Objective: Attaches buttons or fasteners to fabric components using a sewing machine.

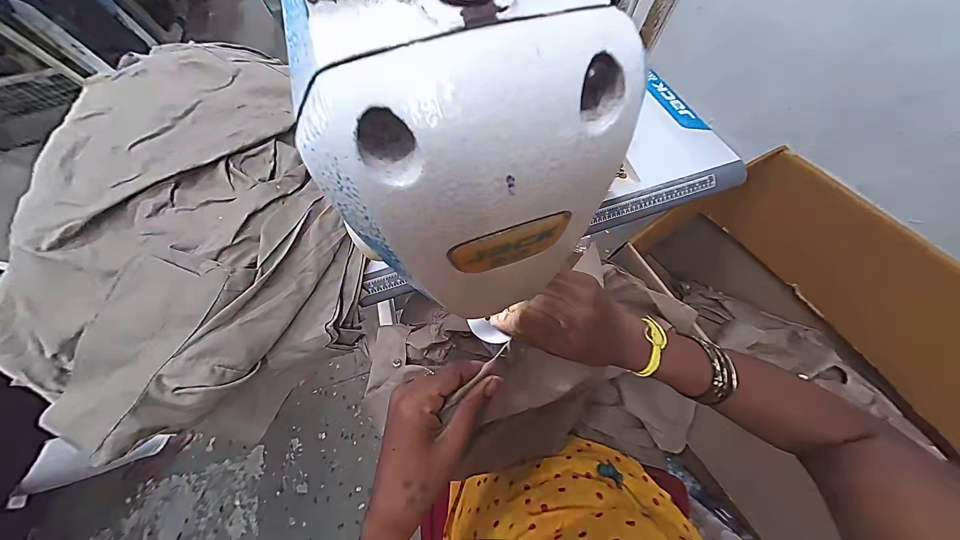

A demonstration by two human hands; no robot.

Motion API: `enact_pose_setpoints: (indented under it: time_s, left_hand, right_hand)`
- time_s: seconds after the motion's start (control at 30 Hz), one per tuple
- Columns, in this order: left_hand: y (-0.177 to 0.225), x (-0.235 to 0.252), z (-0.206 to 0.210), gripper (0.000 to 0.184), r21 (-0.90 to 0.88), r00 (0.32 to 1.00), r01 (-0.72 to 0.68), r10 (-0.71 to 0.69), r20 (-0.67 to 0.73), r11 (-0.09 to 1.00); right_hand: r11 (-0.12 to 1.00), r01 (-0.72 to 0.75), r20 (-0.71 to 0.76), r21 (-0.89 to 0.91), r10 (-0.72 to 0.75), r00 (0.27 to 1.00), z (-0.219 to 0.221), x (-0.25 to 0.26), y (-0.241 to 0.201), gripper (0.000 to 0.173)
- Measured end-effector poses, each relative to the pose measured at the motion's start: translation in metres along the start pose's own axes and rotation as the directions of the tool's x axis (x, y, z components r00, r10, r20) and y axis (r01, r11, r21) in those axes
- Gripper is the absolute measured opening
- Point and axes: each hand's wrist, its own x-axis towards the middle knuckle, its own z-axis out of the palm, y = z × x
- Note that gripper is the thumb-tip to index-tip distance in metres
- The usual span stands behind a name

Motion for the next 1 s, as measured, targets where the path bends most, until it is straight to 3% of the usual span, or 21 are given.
enact_pose_setpoints:
  time_s: [0.1,0.2,0.27,0.33,0.37,0.5,0.6,0.63,0.7,0.8,1.0]
  left_hand:
    - [-0.007,0.0,0.001,0.031,-0.01,0.998,0.006,-0.005,0.07,1.0]
    - [-0.008,0.002,0.009,0.033,0.01,0.997,0.003,-0.004,0.076,1.0]
    - [-0.003,-0.002,0.011,0.034,0.007,0.999,-0.028,0.028,0.031,1.0]
    - [0.001,-0.005,0.001,0.033,-0.034,0.999,-0.005,0.004,-0.034,0.999]
    - [0.0,-0.007,-0.011,0.029,-0.047,0.996,0.048,-0.051,-0.068,0.998]
    - [-0.038,-0.01,-0.061,0.021,0.047,0.927,0.303,-0.283,-0.245,0.952]
    - [-0.063,-0.015,-0.067,0.022,0.072,0.887,0.405,-0.372,-0.274,0.912]
    - [-0.066,-0.017,-0.066,0.021,0.065,0.882,0.417,-0.385,-0.272,0.907]
    - [-0.069,-0.017,-0.059,0.021,0.048,0.878,0.422,-0.394,-0.271,0.906]
    - [-0.065,-0.007,-0.056,0.023,0.077,0.885,0.396,-0.358,-0.298,0.915]
    - [-0.063,0.009,-0.057,0.028,0.206,0.912,0.361,-0.297,-0.283,0.91]
  right_hand:
    - [0.992,0.104,0.014,-0.066,-0.103,0.995,0.008,0.006,0.008,0.017]
    - [0.998,-0.005,0.032,-0.07,0.008,0.999,0.007,0.015,0.013,0.018]
    - [0.966,-0.182,0.114,0.184,0.163,0.98,0.002,0.008,0.002,0.02]
    - [0.764,-0.394,0.32,0.51,0.256,0.912,-0.009,0.001,-0.014,0.032]
    - [0.699,-0.454,0.38,0.553,0.273,0.884,-0.013,-0.004,-0.021,0.032]
    - [0.611,-0.699,0.387,0.371,0.583,0.714,-0.001,-0.006,0.001,0.026]
    - [0.421,-0.872,0.549,0.249,0.681,0.486,0.006,0.015,0.01,0.034]
    - [0.395,-0.889,0.562,0.232,0.692,0.454,0.008,0.02,0.011,0.034]
    - [0.387,-0.876,0.555,0.288,0.678,0.482,0.008,0.016,0.012,0.031]
    - [0.41,-0.774,0.47,0.483,0.625,0.624,0.002,0.001,0.023,0.021]
    - [0.566,-0.786,0.398,0.248,0.68,0.615,-0.008,-0.011,0.031,0.022]
